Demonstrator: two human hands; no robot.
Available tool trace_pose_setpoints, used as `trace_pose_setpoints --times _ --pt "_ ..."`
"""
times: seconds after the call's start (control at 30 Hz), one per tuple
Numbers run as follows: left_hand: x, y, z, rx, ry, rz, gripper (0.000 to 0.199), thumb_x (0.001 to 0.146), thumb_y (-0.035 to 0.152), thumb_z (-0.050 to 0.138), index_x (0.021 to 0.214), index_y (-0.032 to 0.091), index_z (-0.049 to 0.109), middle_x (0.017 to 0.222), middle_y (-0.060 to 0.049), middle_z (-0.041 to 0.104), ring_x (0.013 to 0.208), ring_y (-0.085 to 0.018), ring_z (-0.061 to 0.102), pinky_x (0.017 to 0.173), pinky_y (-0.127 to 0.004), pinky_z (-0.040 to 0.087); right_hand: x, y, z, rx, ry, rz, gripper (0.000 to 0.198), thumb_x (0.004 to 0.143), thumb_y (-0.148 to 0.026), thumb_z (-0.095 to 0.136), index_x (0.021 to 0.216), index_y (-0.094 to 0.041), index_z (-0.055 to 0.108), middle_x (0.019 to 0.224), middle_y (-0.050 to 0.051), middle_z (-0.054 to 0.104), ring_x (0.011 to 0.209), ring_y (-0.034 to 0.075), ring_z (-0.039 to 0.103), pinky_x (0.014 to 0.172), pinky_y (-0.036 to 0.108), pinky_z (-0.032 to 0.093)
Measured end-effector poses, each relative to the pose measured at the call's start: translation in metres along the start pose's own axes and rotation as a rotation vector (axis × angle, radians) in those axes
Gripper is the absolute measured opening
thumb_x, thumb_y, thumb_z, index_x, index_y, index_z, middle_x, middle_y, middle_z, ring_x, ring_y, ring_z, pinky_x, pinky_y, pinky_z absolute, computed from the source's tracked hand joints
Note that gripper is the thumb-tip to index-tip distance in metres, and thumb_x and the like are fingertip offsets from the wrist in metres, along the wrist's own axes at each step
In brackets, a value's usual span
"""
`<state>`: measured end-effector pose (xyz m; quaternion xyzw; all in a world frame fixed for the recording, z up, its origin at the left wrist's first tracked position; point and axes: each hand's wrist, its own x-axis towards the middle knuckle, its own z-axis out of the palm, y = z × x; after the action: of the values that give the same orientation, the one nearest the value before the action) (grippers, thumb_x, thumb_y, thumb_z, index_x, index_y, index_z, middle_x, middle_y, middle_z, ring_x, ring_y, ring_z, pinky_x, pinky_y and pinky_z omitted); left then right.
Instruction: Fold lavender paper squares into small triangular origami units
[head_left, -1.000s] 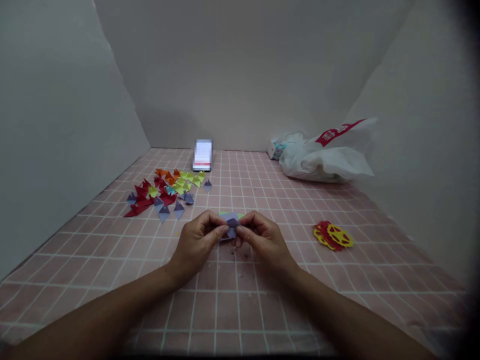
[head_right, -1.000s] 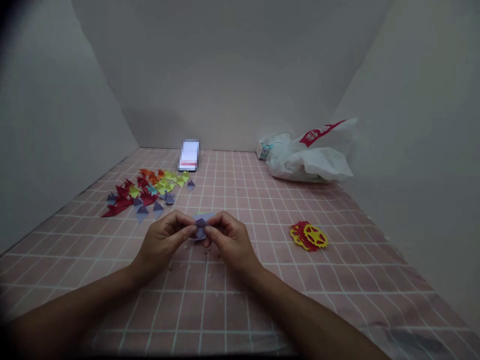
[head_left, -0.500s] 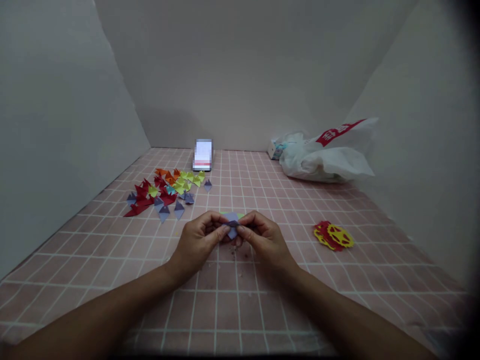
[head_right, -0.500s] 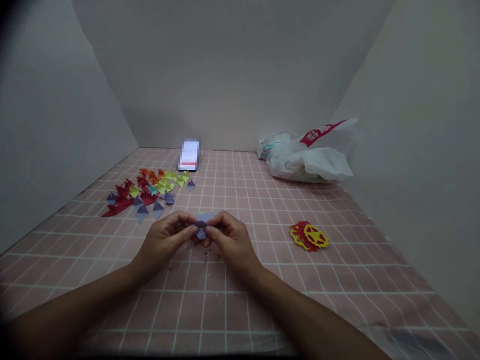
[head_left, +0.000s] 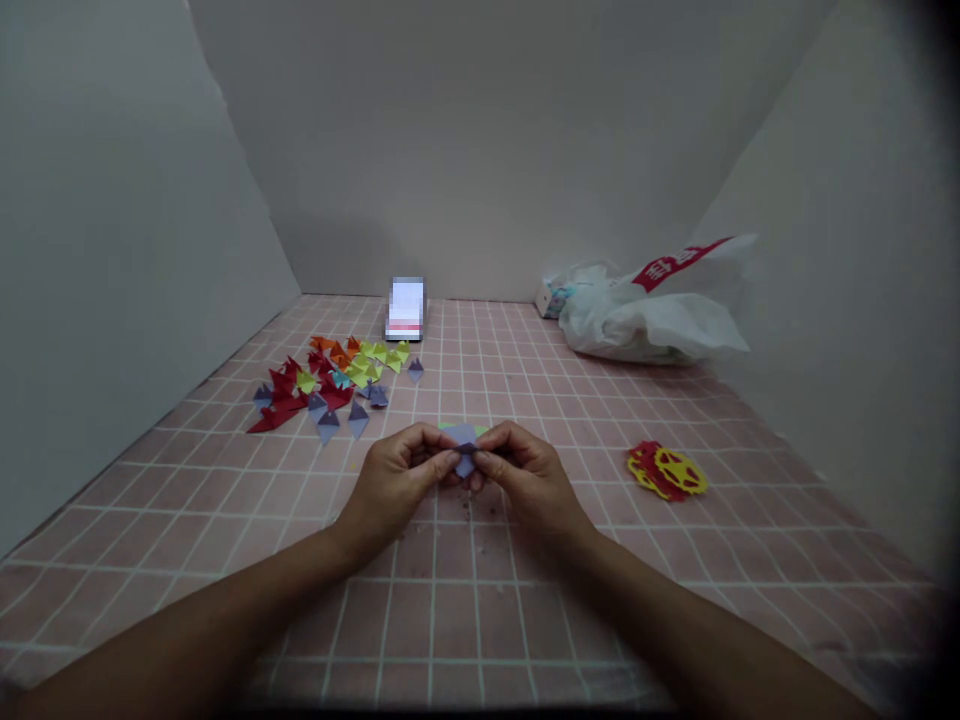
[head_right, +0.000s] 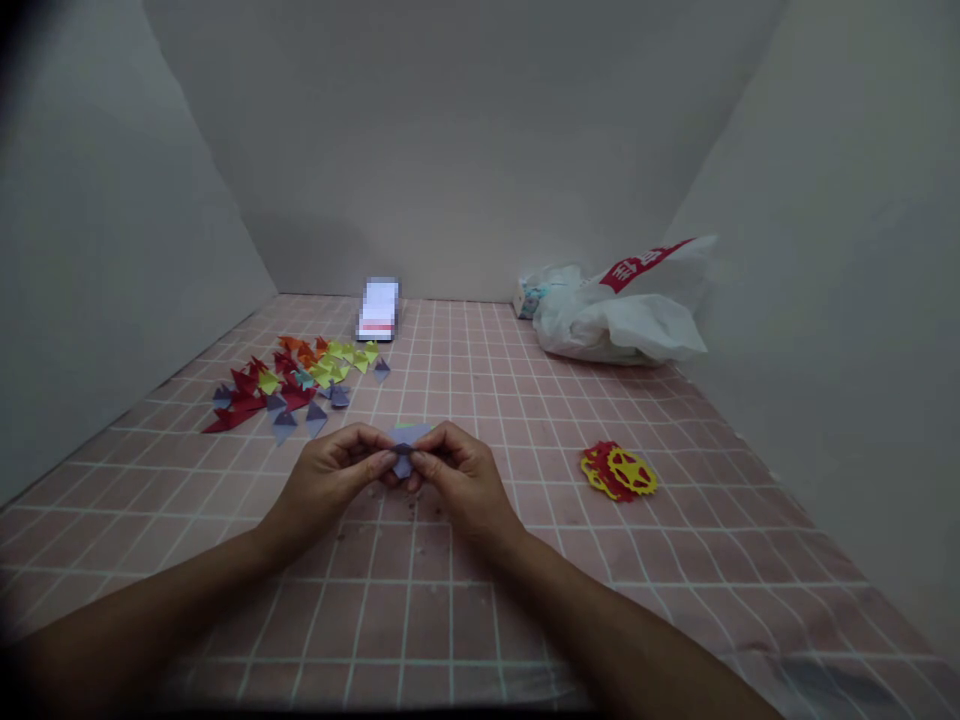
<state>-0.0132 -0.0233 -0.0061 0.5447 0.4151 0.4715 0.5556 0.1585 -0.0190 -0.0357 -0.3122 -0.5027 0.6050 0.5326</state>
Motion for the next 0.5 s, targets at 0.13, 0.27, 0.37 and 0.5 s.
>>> trace_pose_setpoints --times 0.13,0.27,0.37,0.5 --pt "0.0 -0.001 0.0 0.009 0.02 -0.001 0.012 0.078 0.024 0.072 0.076 0.014 0.065 0.066 -0.001 0.07 0.063 -0.013 0.065 0.062 -0.024 0.053 0.001 0.0 0.0 -0.029 0.0 0.015 0.014 0.083 -0.028 0.073 0.08 -0.021 0.061 0.066 -0.003 0.067 0.06 0.013 0.063 0.062 0.028 0.05" --pt "0.0 -0.002 -0.001 0.09 0.032 0.014 0.012 0.078 0.024 0.071 0.074 0.015 0.065 0.067 -0.001 0.069 0.063 -0.013 0.064 0.061 -0.024 0.051 0.002 -0.006 0.0 -0.114 -0.017 0.024 0.011 0.083 -0.028 0.071 0.08 -0.021 0.063 0.074 -0.001 0.066 0.068 0.015 0.063 0.067 0.03 0.05" --pt "-0.001 -0.001 -0.001 0.216 0.032 0.056 0.01 0.078 0.023 0.069 0.073 0.015 0.066 0.066 0.0 0.067 0.062 -0.013 0.061 0.059 -0.023 0.049 0.001 -0.011 0.0 -0.27 -0.003 -0.079 0.007 0.081 -0.025 0.073 0.082 -0.022 0.067 0.083 0.001 0.063 0.079 0.017 0.061 0.075 0.033 0.049" --pt "-0.002 -0.001 0.0 0.309 -0.019 0.073 0.009 0.078 0.022 0.067 0.071 0.016 0.067 0.065 0.0 0.066 0.061 -0.013 0.06 0.058 -0.023 0.047 -0.002 -0.015 0.001 -0.499 0.026 -0.264 0.012 0.085 -0.022 0.069 0.074 -0.023 0.065 0.086 0.002 0.061 0.086 0.02 0.059 0.081 0.035 0.045"
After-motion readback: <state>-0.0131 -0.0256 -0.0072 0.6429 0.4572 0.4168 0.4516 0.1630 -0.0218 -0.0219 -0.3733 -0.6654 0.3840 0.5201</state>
